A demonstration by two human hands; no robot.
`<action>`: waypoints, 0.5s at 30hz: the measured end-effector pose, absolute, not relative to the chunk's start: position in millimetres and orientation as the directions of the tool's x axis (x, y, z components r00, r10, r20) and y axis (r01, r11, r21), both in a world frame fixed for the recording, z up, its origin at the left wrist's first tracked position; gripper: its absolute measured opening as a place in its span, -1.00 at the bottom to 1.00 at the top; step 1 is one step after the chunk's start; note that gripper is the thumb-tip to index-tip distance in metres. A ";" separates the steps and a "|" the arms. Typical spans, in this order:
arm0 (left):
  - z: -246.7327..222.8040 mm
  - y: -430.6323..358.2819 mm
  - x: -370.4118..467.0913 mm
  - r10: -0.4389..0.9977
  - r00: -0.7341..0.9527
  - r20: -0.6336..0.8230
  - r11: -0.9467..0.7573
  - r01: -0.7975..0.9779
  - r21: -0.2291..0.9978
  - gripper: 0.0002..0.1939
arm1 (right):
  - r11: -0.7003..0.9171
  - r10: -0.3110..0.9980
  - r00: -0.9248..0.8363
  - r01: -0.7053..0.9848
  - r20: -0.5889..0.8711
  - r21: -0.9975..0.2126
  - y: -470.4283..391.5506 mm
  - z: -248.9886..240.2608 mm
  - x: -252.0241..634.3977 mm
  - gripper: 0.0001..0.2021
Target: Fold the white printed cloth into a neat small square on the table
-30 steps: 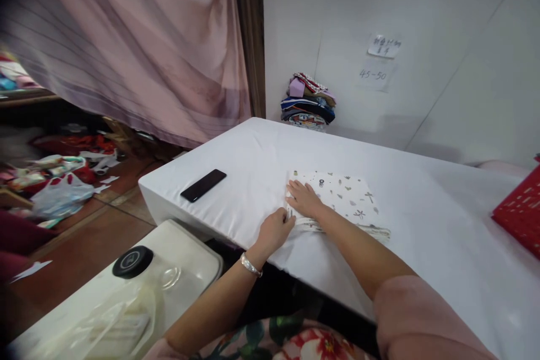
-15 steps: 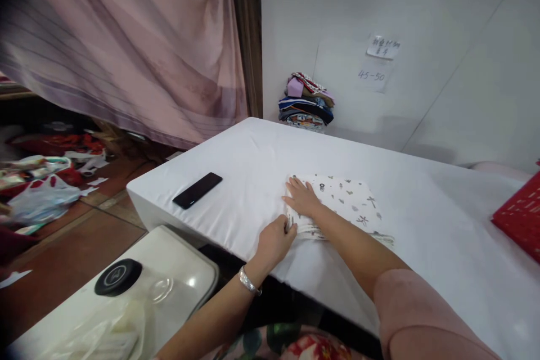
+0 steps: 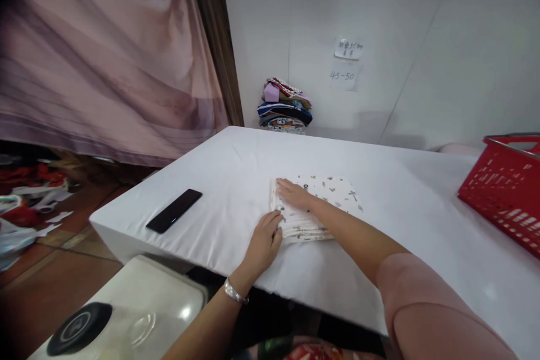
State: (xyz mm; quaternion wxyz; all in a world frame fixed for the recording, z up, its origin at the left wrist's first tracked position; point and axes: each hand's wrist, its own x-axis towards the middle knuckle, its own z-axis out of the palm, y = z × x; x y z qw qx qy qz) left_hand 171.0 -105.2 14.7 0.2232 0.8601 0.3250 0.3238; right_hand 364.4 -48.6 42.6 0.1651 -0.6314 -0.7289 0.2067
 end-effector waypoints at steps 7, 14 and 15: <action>11.5 -108.7 167.2 0.695 0.591 0.410 -0.704 0.440 0.557 -0.63 | 0.058 0.998 -0.055 0.981 0.022 -0.182 -54.0 22.8 414.6 -0.37; 8.1 -106.0 167.9 0.687 0.592 0.421 -0.717 0.460 0.523 -0.62 | 0.061 0.998 -0.064 0.967 -0.007 -0.246 -49.2 16.8 417.2 -0.30; 7.4 -106.0 167.8 0.688 0.593 0.418 -0.717 0.464 0.521 -0.62 | 0.054 0.998 -0.064 0.960 -0.028 -0.275 -47.9 19.5 418.2 -0.28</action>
